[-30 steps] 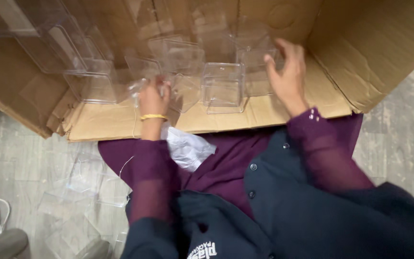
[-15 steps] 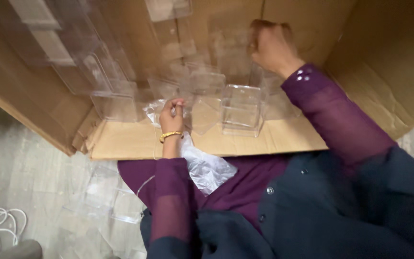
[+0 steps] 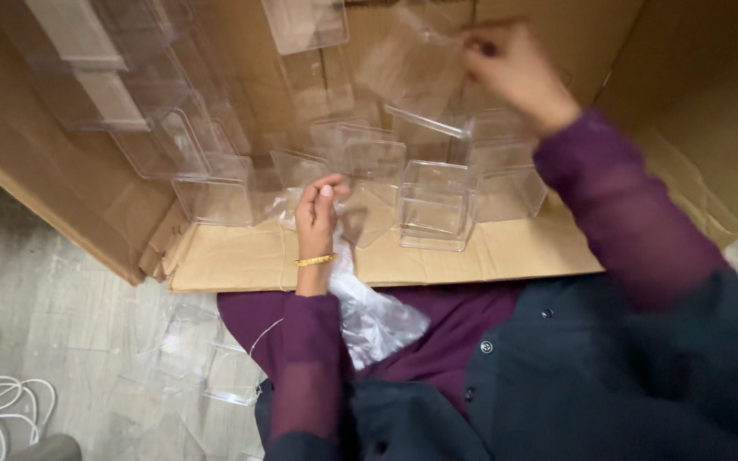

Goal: The person sits on the floor in front of an open cardboard box, takes clear plastic boxes out of plastic bags one at a time, and stacks the boxes inside the carton. They continue unwrapping and stacking the boxes throughout the episode.

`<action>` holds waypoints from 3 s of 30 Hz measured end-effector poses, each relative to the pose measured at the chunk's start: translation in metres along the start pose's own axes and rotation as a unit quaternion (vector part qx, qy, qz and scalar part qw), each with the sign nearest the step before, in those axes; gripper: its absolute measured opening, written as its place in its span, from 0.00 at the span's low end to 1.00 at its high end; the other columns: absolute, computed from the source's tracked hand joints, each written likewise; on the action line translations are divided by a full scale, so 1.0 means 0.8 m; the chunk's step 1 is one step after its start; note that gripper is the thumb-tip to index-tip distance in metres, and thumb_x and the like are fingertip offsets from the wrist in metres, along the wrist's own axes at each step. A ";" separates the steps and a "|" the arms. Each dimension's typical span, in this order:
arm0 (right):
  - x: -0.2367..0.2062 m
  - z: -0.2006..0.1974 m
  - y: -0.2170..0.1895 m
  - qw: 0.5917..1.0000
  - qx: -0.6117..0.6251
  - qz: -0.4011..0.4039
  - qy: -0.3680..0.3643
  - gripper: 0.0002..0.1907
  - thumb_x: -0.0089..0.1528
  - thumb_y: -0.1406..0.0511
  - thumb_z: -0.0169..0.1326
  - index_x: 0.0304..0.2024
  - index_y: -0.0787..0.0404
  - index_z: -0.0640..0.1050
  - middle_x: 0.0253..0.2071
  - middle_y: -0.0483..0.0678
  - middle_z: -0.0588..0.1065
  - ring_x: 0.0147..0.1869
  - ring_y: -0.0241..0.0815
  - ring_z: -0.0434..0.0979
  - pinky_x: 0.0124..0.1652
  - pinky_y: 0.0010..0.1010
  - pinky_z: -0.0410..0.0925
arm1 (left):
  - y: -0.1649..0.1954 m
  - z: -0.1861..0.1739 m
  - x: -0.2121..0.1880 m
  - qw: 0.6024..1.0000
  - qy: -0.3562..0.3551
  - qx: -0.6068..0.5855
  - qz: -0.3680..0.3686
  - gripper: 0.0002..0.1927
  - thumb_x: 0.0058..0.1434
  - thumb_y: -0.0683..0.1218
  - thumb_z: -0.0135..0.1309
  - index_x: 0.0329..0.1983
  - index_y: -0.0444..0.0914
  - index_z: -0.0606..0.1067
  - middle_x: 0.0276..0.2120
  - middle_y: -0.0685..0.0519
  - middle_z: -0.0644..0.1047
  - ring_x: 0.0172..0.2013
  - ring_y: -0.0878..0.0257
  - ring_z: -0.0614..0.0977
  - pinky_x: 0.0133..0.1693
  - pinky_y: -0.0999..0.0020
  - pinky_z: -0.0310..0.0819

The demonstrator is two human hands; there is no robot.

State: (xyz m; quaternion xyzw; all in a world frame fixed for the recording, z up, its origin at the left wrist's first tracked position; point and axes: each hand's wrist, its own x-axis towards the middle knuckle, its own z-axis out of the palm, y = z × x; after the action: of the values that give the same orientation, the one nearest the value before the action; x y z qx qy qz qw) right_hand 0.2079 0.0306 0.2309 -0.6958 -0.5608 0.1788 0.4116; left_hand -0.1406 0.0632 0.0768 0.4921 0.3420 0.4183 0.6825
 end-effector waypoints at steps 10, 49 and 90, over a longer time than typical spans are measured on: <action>-0.201 0.057 -0.107 0.855 0.440 0.245 -0.124 0.17 0.69 0.71 0.49 0.57 0.67 0.82 0.31 0.40 0.77 0.32 0.27 0.72 0.33 0.18 0.65 | 0.081 0.071 -0.048 0.952 -0.234 -0.193 0.029 0.69 0.47 0.80 0.61 0.82 0.48 0.43 0.68 0.40 0.67 0.23 0.74 0.64 0.26 0.80 0.57; -0.270 0.032 -0.113 0.907 0.368 0.000 -0.206 0.62 0.52 0.69 0.70 0.78 0.55 0.43 0.77 0.55 0.54 0.82 0.50 0.53 0.74 0.44 0.56 | 0.124 0.068 -0.100 0.880 -0.335 -0.295 -0.164 0.59 0.59 0.79 0.48 0.80 0.38 0.50 0.66 0.45 0.66 0.26 0.72 0.65 0.24 0.77 0.62; -0.260 0.007 -0.155 0.976 0.021 -0.171 -0.135 0.66 0.45 0.59 0.75 0.77 0.57 0.50 0.69 0.59 0.56 0.73 0.60 0.60 0.67 0.44 0.61 | 0.182 0.100 -0.123 0.941 -0.178 0.014 -0.288 0.40 0.62 0.68 0.48 0.71 0.41 0.68 0.61 0.51 0.72 0.55 0.64 0.72 0.54 0.66 0.67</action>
State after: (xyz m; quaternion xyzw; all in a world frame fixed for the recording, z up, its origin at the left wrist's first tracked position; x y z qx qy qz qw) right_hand 0.0614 -0.1560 0.2792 -0.5501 -0.7181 0.2093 0.3713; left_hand -0.1455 -0.0330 0.2444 0.4486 0.3480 0.1050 0.8165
